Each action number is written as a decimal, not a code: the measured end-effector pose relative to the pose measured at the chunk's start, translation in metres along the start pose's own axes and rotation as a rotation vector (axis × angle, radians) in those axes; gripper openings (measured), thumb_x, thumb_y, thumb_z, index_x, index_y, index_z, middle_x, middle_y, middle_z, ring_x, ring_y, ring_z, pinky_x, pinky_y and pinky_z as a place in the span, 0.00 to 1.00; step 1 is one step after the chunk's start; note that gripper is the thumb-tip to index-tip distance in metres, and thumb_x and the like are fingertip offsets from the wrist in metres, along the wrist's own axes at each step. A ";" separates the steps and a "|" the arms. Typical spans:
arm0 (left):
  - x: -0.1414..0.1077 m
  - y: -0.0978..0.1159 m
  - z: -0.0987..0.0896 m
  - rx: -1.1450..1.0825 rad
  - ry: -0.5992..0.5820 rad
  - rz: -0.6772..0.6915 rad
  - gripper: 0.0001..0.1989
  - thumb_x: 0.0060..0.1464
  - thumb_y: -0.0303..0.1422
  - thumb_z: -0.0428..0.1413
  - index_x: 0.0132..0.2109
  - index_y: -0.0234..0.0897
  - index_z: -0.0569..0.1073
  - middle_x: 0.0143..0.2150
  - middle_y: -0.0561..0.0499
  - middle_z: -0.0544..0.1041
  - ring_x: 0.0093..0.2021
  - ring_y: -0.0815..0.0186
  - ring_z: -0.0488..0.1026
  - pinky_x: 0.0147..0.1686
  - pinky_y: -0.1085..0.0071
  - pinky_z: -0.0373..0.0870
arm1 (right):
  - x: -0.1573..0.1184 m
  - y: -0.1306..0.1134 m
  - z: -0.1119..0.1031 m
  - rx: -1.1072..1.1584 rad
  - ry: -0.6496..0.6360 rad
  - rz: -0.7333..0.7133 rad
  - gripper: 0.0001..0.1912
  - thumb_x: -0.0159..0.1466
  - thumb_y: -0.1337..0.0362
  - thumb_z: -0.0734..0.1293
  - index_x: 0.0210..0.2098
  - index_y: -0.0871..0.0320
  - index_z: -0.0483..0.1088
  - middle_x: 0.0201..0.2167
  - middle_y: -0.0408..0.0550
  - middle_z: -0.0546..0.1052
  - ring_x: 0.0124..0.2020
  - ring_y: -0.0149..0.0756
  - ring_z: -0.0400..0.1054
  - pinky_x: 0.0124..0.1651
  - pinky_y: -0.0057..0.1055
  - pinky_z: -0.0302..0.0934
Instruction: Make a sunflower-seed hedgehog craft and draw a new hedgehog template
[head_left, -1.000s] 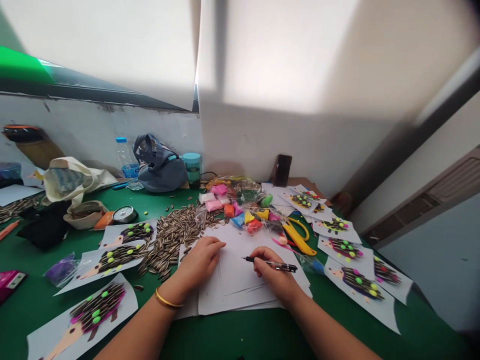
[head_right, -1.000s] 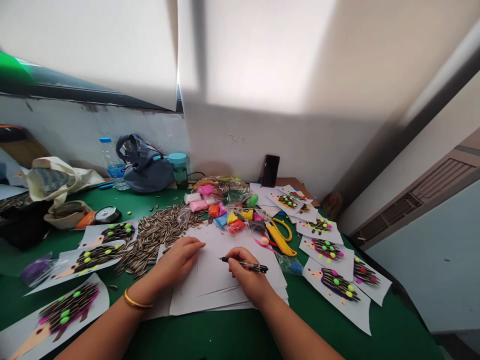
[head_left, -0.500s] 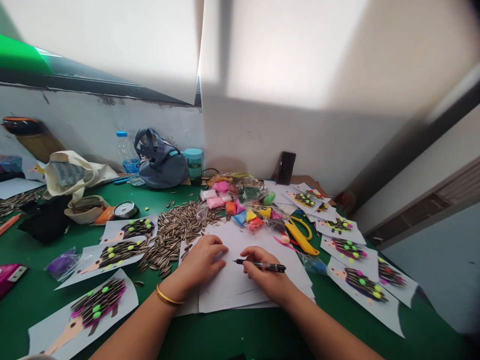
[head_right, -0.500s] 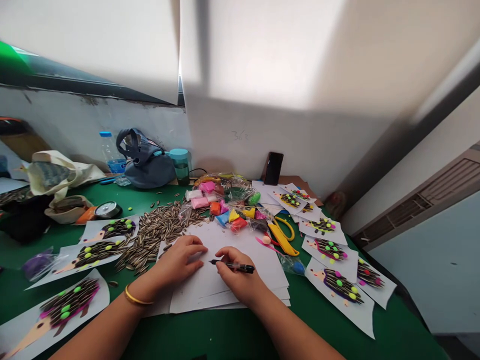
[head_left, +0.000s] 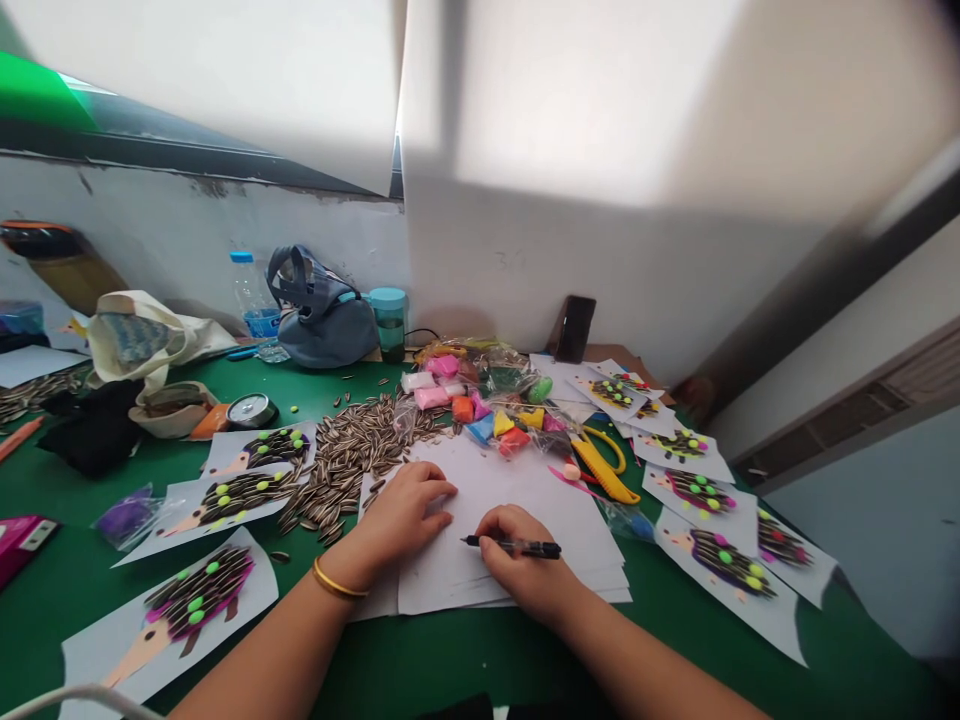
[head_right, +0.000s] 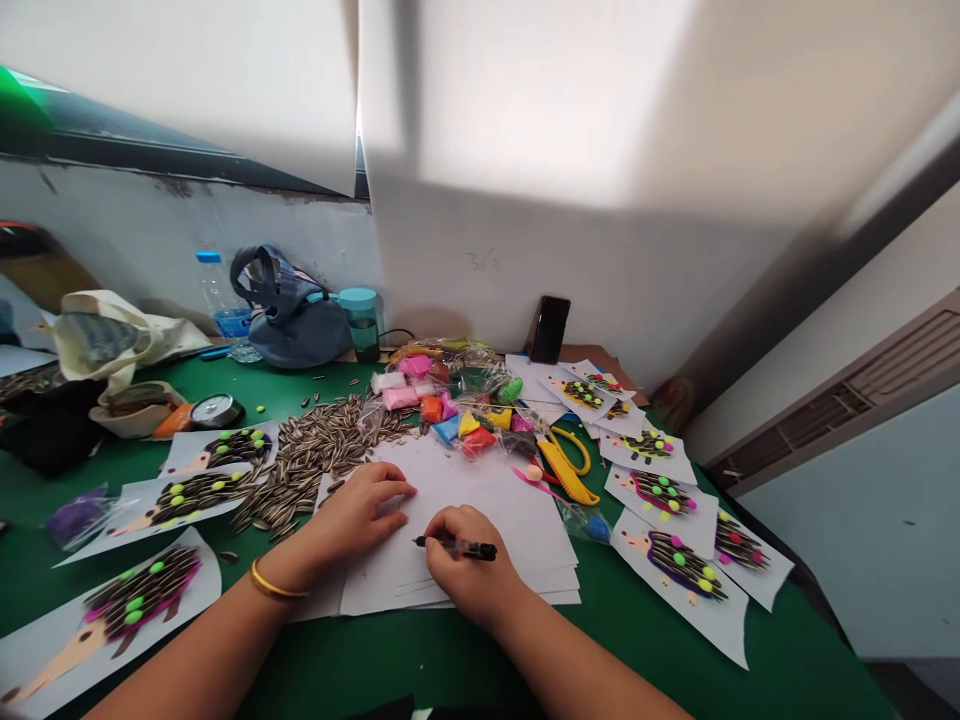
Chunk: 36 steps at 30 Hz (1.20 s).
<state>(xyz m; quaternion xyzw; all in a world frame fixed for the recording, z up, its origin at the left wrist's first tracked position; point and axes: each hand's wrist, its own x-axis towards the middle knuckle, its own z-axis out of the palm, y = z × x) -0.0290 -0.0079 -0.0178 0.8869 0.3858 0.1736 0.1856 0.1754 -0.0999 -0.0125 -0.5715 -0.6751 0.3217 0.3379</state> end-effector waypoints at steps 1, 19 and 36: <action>0.000 0.000 0.000 0.001 0.003 0.002 0.16 0.52 0.31 0.62 0.49 0.41 0.78 0.49 0.45 0.74 0.52 0.56 0.69 0.54 0.58 0.65 | 0.000 0.000 0.000 0.002 -0.003 0.000 0.05 0.60 0.69 0.64 0.33 0.55 0.72 0.34 0.45 0.76 0.38 0.37 0.68 0.43 0.32 0.59; 0.000 0.001 0.002 0.004 0.017 -0.011 0.17 0.49 0.33 0.63 0.49 0.41 0.78 0.49 0.45 0.74 0.52 0.55 0.69 0.55 0.58 0.65 | 0.002 -0.004 0.003 -0.004 0.016 0.014 0.04 0.60 0.68 0.64 0.33 0.55 0.72 0.33 0.45 0.76 0.38 0.37 0.69 0.42 0.31 0.59; 0.000 0.002 0.001 0.004 0.006 -0.018 0.18 0.49 0.33 0.63 0.49 0.41 0.78 0.50 0.45 0.73 0.52 0.55 0.69 0.55 0.57 0.65 | 0.003 -0.002 0.005 -0.050 -0.005 -0.001 0.04 0.60 0.68 0.65 0.33 0.55 0.72 0.32 0.45 0.76 0.37 0.36 0.68 0.41 0.32 0.59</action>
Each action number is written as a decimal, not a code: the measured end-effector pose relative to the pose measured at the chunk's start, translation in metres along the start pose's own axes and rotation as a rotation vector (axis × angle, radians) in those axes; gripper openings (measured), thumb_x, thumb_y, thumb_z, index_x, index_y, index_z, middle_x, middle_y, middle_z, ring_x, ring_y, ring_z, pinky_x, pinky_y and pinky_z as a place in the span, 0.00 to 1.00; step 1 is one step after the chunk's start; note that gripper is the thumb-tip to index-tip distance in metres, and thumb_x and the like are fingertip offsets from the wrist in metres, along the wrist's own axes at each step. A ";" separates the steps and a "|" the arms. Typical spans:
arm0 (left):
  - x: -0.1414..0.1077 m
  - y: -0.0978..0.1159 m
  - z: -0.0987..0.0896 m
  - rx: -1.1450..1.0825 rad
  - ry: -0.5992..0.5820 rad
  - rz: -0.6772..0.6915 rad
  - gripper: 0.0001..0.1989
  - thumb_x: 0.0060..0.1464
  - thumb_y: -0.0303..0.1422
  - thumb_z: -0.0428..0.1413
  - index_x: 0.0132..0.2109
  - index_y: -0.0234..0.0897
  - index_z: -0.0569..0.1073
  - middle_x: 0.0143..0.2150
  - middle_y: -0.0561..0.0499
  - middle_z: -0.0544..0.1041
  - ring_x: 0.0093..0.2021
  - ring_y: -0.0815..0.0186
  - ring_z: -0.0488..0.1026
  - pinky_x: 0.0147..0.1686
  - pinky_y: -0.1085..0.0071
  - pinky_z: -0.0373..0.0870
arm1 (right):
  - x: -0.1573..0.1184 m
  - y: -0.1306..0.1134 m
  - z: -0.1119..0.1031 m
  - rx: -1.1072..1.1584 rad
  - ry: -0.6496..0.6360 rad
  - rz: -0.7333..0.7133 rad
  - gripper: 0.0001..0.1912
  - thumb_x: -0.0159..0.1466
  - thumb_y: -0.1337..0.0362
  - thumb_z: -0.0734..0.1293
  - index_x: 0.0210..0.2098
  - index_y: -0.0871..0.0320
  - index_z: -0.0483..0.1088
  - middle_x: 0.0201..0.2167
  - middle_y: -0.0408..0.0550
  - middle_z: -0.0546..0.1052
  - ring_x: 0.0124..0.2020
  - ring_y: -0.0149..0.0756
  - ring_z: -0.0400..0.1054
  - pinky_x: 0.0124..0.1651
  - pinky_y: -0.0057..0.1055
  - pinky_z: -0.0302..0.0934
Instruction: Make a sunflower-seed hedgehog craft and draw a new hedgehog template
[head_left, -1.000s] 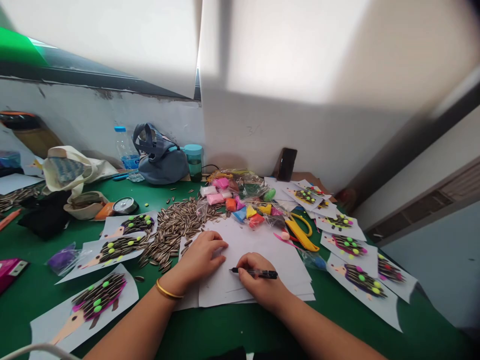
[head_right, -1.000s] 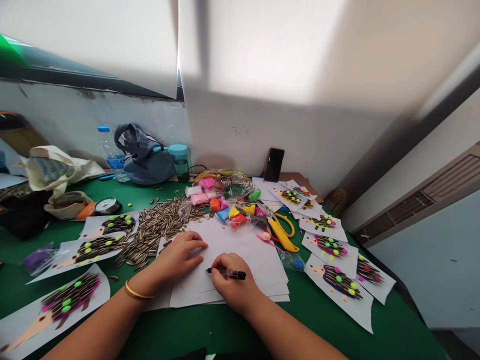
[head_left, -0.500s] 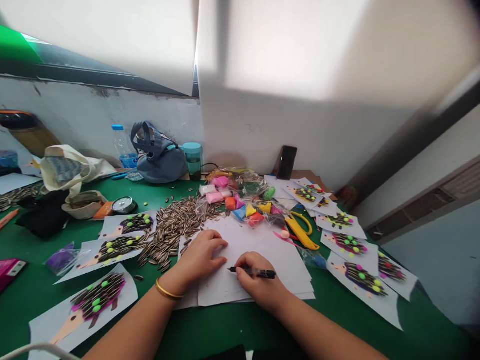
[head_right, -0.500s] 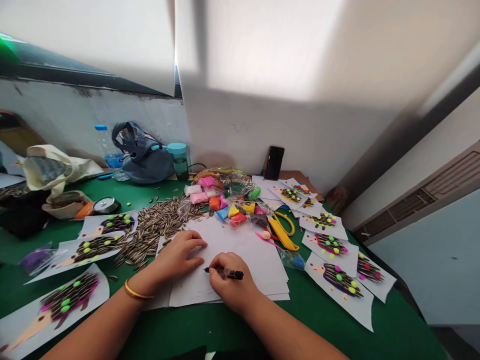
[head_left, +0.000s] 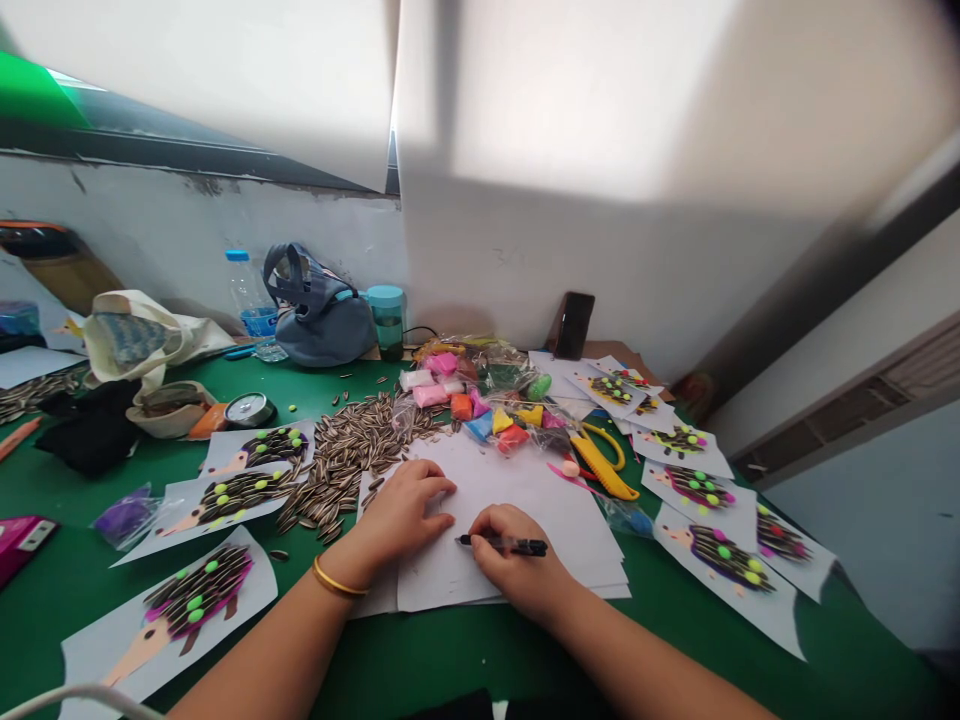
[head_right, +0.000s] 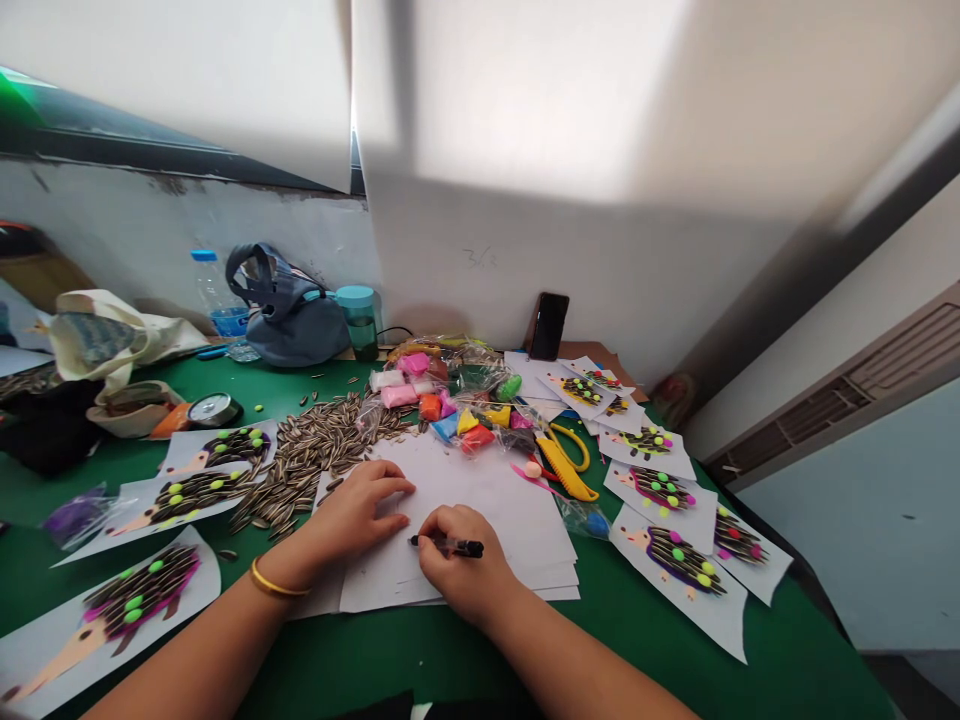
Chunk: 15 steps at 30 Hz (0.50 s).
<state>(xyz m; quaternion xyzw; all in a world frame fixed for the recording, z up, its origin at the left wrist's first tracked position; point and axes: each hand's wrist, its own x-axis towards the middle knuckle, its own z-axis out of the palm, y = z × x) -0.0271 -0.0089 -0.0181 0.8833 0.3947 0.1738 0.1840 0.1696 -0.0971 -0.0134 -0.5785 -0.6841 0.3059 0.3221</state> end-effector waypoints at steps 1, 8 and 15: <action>0.000 0.000 0.000 0.000 0.000 0.000 0.18 0.49 0.33 0.63 0.49 0.41 0.78 0.50 0.45 0.74 0.52 0.54 0.69 0.55 0.57 0.65 | 0.000 0.000 0.000 -0.005 -0.001 -0.002 0.04 0.60 0.68 0.65 0.33 0.55 0.72 0.32 0.45 0.76 0.37 0.37 0.68 0.41 0.32 0.59; -0.001 -0.001 0.001 -0.010 0.016 0.009 0.17 0.49 0.33 0.64 0.48 0.42 0.78 0.49 0.45 0.74 0.52 0.55 0.69 0.55 0.57 0.65 | -0.001 -0.002 -0.001 -0.004 0.009 -0.007 0.05 0.60 0.69 0.64 0.31 0.55 0.72 0.31 0.44 0.75 0.36 0.36 0.68 0.40 0.31 0.59; -0.001 -0.001 0.001 0.004 0.008 0.005 0.17 0.49 0.32 0.64 0.48 0.42 0.78 0.49 0.45 0.74 0.52 0.55 0.69 0.55 0.58 0.65 | 0.001 0.001 -0.001 0.004 0.040 0.008 0.05 0.60 0.70 0.64 0.31 0.55 0.70 0.32 0.45 0.74 0.37 0.38 0.68 0.40 0.32 0.59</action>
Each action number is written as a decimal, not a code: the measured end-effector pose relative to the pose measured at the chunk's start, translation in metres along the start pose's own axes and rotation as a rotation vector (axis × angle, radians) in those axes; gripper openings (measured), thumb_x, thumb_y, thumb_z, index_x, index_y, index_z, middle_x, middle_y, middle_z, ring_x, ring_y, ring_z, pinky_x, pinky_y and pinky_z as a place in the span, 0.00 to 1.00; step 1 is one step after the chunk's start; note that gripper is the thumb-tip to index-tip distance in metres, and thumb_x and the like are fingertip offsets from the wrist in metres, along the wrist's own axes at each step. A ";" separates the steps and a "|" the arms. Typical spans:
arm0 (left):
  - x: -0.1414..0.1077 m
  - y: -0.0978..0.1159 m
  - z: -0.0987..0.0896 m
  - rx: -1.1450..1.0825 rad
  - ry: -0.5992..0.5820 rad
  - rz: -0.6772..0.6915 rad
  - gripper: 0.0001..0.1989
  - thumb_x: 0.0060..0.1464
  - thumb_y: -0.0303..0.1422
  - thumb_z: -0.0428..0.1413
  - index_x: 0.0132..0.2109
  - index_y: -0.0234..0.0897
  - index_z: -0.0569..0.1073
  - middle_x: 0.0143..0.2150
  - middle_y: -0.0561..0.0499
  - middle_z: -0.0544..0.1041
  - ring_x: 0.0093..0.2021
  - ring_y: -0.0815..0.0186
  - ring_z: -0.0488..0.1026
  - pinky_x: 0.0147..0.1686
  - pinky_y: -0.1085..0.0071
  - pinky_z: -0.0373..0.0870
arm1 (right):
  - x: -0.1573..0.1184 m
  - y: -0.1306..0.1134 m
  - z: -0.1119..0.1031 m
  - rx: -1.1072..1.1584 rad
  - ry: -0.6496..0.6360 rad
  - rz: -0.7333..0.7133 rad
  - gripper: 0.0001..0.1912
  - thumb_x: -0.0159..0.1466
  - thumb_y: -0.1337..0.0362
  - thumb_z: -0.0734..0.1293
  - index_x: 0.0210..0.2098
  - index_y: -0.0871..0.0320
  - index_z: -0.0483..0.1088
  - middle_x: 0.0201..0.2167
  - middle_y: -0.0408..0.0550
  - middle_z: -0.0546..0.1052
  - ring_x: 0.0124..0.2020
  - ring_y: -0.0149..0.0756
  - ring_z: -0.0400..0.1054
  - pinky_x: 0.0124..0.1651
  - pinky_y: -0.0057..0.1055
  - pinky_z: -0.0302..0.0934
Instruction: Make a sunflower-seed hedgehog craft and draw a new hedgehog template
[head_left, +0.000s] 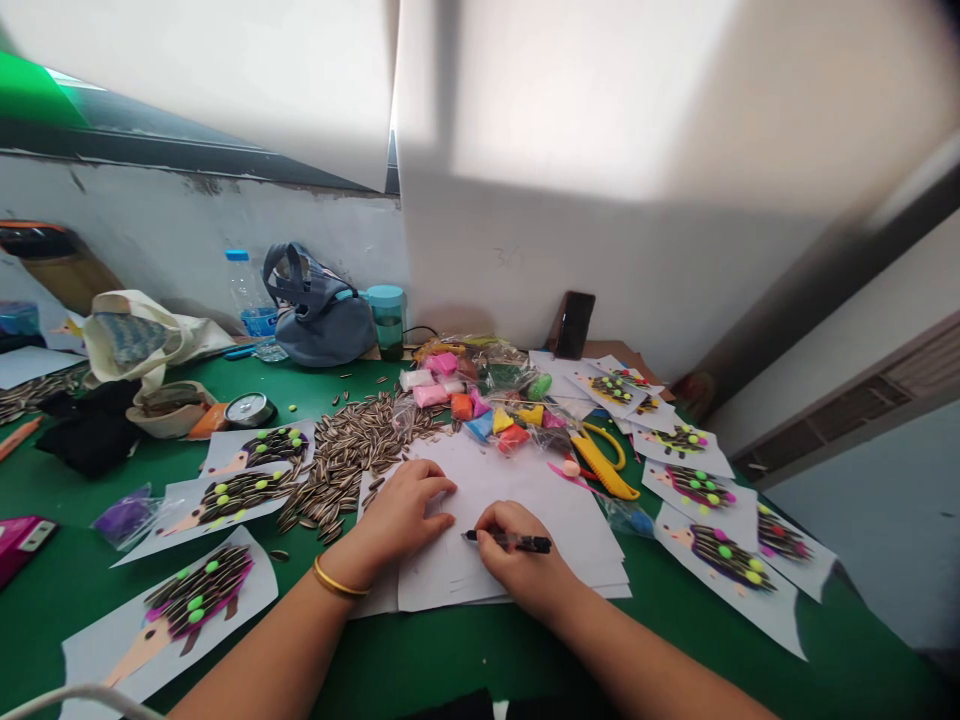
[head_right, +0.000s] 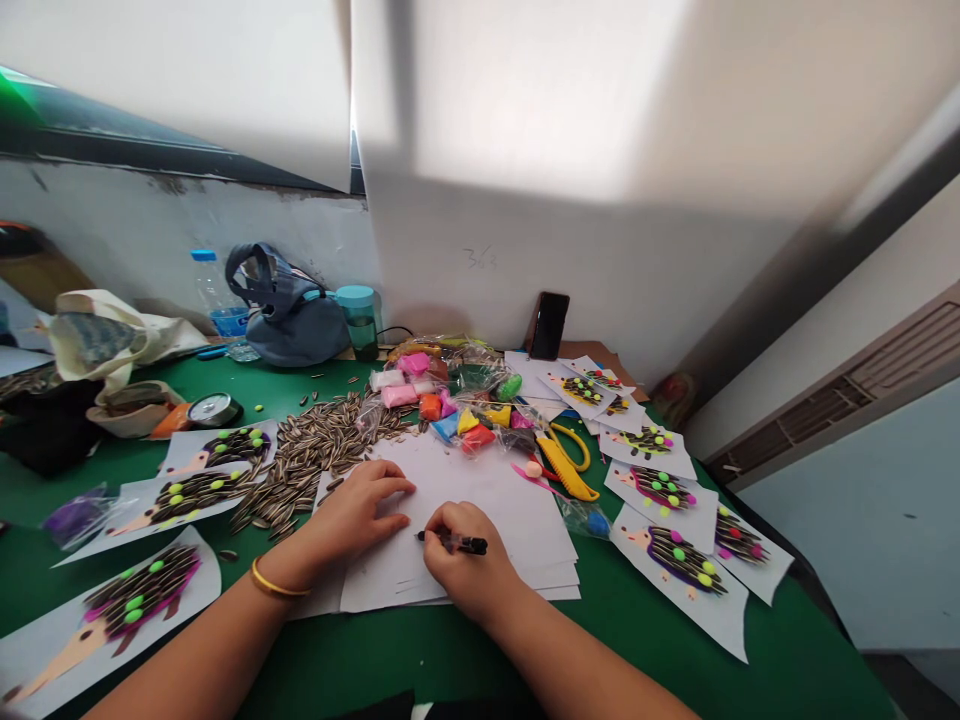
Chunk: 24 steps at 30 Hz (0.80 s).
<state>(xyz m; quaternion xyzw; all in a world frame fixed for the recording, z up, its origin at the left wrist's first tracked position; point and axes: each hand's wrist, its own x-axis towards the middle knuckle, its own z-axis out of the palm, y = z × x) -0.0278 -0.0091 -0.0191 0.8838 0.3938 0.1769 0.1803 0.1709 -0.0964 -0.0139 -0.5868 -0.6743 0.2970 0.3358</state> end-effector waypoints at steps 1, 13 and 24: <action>0.000 0.000 0.000 0.003 -0.001 -0.001 0.17 0.48 0.32 0.64 0.48 0.42 0.78 0.49 0.45 0.74 0.52 0.55 0.69 0.55 0.58 0.65 | 0.000 0.000 0.000 -0.003 0.005 0.005 0.05 0.60 0.70 0.64 0.31 0.55 0.69 0.31 0.45 0.74 0.37 0.38 0.68 0.40 0.32 0.59; 0.000 0.000 0.000 0.004 -0.009 0.001 0.17 0.50 0.32 0.63 0.49 0.40 0.78 0.50 0.45 0.73 0.52 0.55 0.69 0.55 0.58 0.65 | 0.003 0.005 0.000 0.018 0.034 0.012 0.05 0.62 0.70 0.62 0.33 0.55 0.68 0.33 0.45 0.73 0.39 0.38 0.66 0.42 0.33 0.59; 0.001 0.003 -0.002 0.009 -0.040 -0.024 0.18 0.49 0.32 0.64 0.49 0.40 0.78 0.51 0.44 0.73 0.53 0.54 0.68 0.56 0.57 0.64 | -0.005 0.003 0.000 0.017 -0.034 -0.061 0.04 0.61 0.70 0.64 0.33 0.56 0.71 0.32 0.44 0.75 0.37 0.36 0.67 0.42 0.32 0.58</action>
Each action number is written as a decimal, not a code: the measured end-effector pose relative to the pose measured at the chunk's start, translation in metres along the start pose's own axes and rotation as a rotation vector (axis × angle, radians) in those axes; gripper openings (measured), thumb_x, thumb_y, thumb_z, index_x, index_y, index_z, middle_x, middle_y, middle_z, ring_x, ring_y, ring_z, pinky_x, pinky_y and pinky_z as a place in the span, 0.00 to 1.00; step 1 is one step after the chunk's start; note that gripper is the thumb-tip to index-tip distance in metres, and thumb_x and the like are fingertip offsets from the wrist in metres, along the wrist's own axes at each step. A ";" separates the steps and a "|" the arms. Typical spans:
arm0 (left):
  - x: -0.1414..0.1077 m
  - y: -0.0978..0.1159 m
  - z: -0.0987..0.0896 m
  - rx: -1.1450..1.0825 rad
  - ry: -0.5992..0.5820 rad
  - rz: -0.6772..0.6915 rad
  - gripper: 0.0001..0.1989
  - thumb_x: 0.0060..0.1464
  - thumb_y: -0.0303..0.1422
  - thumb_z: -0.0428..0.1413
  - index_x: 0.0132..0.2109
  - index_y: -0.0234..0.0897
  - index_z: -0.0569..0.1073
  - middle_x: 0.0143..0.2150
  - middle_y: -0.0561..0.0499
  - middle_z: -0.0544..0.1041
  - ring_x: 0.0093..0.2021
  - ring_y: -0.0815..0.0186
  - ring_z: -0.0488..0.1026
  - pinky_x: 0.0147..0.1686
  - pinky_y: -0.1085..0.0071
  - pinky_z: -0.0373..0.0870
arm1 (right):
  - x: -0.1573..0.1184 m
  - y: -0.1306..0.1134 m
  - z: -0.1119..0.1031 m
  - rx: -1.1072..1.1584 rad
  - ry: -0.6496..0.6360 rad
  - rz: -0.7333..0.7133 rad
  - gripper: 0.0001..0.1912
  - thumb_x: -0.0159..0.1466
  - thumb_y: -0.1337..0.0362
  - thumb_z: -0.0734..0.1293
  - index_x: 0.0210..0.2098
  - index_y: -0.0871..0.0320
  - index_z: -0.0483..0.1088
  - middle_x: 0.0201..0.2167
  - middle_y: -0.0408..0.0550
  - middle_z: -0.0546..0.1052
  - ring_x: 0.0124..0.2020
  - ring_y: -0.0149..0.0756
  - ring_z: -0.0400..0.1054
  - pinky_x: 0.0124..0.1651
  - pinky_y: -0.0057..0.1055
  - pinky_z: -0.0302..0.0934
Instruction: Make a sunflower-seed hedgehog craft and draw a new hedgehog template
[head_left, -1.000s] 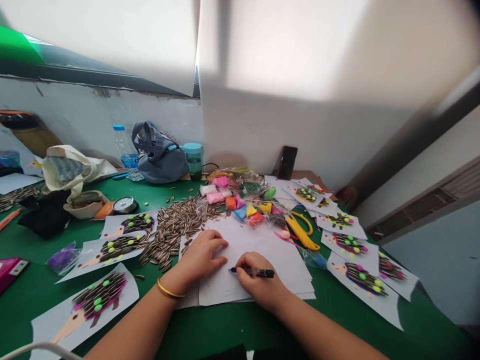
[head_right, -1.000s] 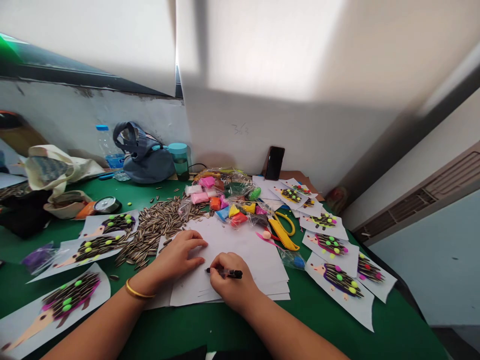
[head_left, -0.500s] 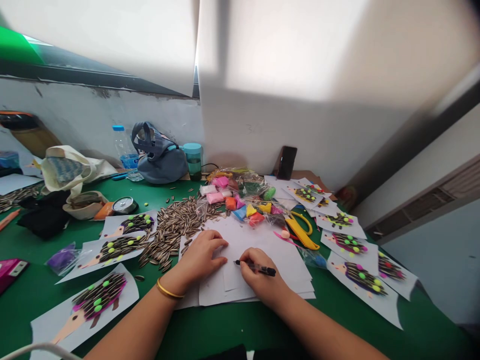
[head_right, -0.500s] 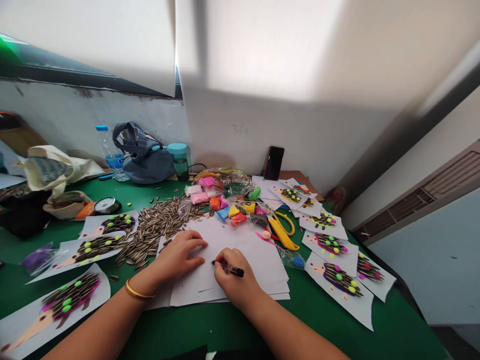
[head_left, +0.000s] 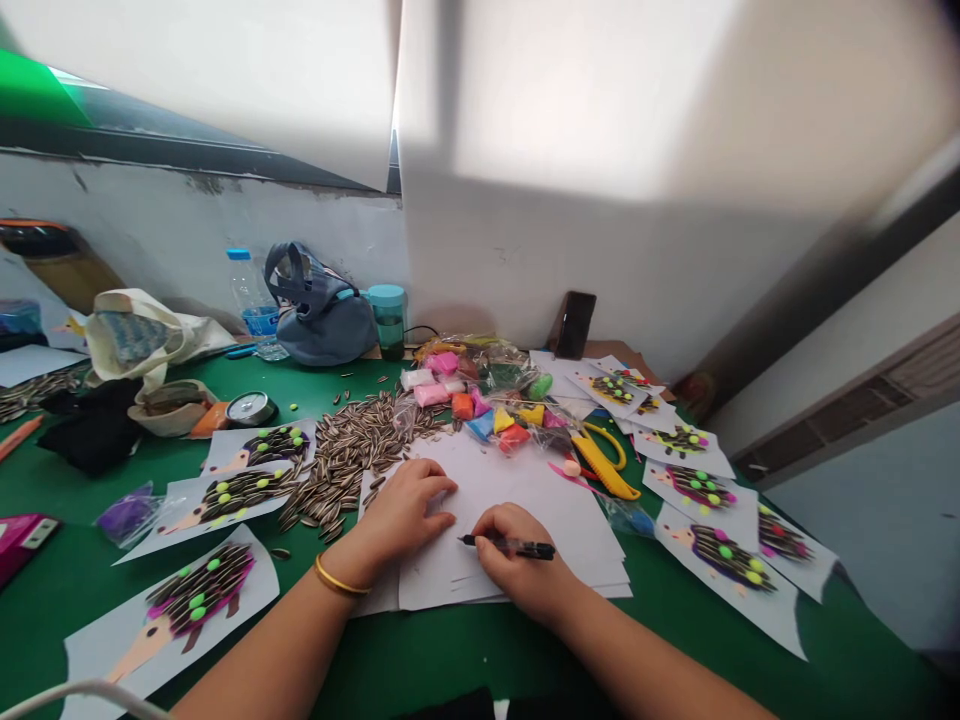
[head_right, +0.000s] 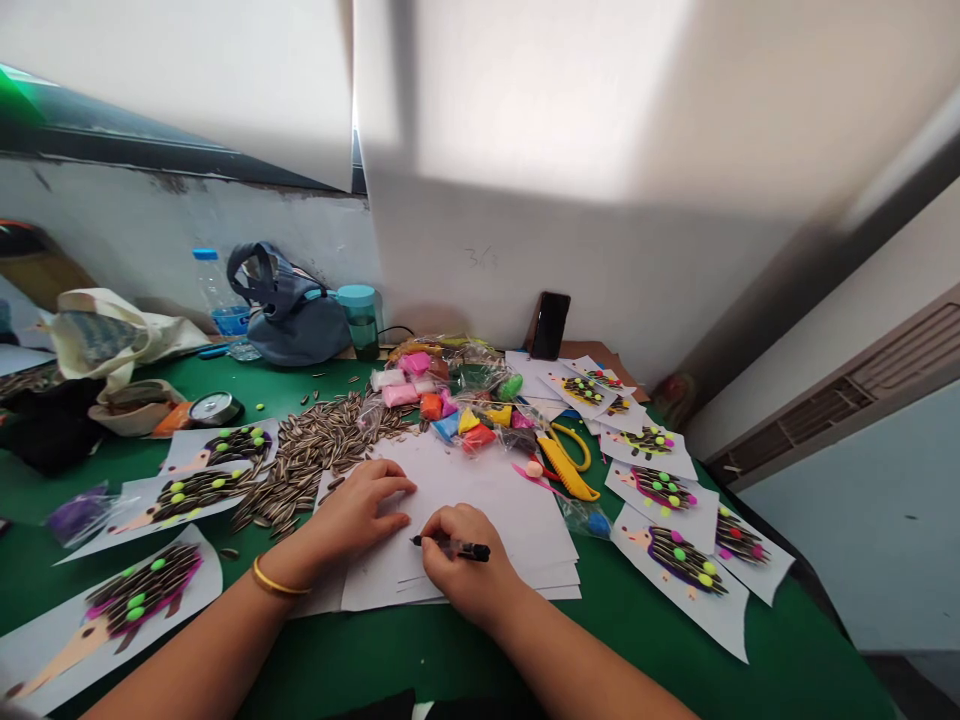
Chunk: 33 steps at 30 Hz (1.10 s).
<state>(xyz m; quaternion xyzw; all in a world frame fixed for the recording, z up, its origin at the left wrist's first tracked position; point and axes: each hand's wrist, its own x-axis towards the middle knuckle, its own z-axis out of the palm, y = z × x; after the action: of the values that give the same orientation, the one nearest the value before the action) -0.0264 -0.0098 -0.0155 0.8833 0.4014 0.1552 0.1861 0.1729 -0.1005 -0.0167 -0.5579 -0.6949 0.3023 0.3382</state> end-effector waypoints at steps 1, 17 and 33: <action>0.000 0.000 0.000 -0.002 0.002 -0.001 0.18 0.49 0.32 0.64 0.49 0.40 0.78 0.51 0.44 0.73 0.53 0.54 0.68 0.56 0.57 0.64 | 0.000 0.000 0.000 -0.008 -0.008 0.000 0.04 0.60 0.70 0.65 0.33 0.56 0.71 0.32 0.44 0.75 0.37 0.36 0.67 0.42 0.32 0.58; -0.001 -0.003 0.002 -0.004 0.022 0.015 0.18 0.49 0.32 0.64 0.49 0.41 0.78 0.50 0.45 0.73 0.53 0.55 0.69 0.55 0.58 0.65 | 0.002 0.000 0.002 -0.044 -0.024 0.012 0.04 0.61 0.69 0.65 0.34 0.55 0.72 0.32 0.44 0.76 0.37 0.36 0.67 0.41 0.31 0.57; 0.000 -0.003 0.003 0.004 0.033 0.027 0.18 0.49 0.32 0.64 0.49 0.40 0.78 0.49 0.45 0.74 0.52 0.55 0.70 0.55 0.58 0.66 | 0.001 -0.003 -0.003 -0.090 0.012 0.048 0.05 0.59 0.72 0.64 0.29 0.56 0.70 0.30 0.43 0.75 0.35 0.35 0.67 0.39 0.30 0.57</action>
<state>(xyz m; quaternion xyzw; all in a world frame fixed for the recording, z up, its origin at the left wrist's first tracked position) -0.0267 -0.0086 -0.0189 0.8863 0.3926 0.1716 0.1758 0.1739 -0.0998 -0.0122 -0.5908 -0.6922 0.2756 0.3096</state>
